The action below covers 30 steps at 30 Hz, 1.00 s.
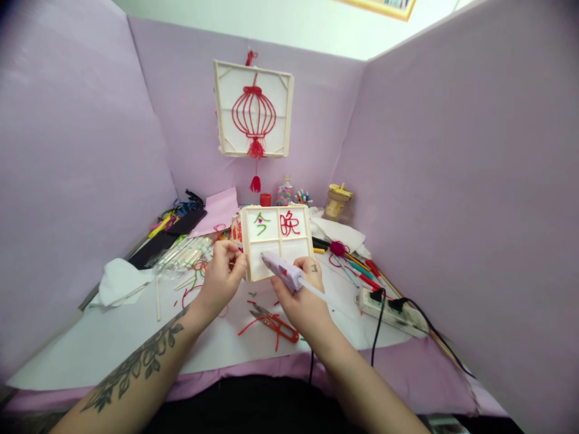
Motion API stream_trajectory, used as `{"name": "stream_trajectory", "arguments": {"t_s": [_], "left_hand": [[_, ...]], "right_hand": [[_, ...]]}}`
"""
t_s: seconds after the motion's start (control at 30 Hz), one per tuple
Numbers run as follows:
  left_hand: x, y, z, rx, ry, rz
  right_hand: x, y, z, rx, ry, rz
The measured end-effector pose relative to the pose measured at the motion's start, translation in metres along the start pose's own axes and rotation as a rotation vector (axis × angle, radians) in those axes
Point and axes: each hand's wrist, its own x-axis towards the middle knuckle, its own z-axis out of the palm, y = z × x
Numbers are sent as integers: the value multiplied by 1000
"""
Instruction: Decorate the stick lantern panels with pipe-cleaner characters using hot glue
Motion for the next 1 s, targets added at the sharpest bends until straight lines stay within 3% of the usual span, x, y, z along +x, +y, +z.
{"name": "stream_trajectory", "arguments": {"t_s": [0.63, 1.0], "left_hand": [[-1, 5, 1, -29, -20, 7], [0, 4, 1, -37, -12, 9]], "right_hand": [[3, -7, 3, -33, 13, -34], [2, -11, 3, -36, -54, -24]]}}
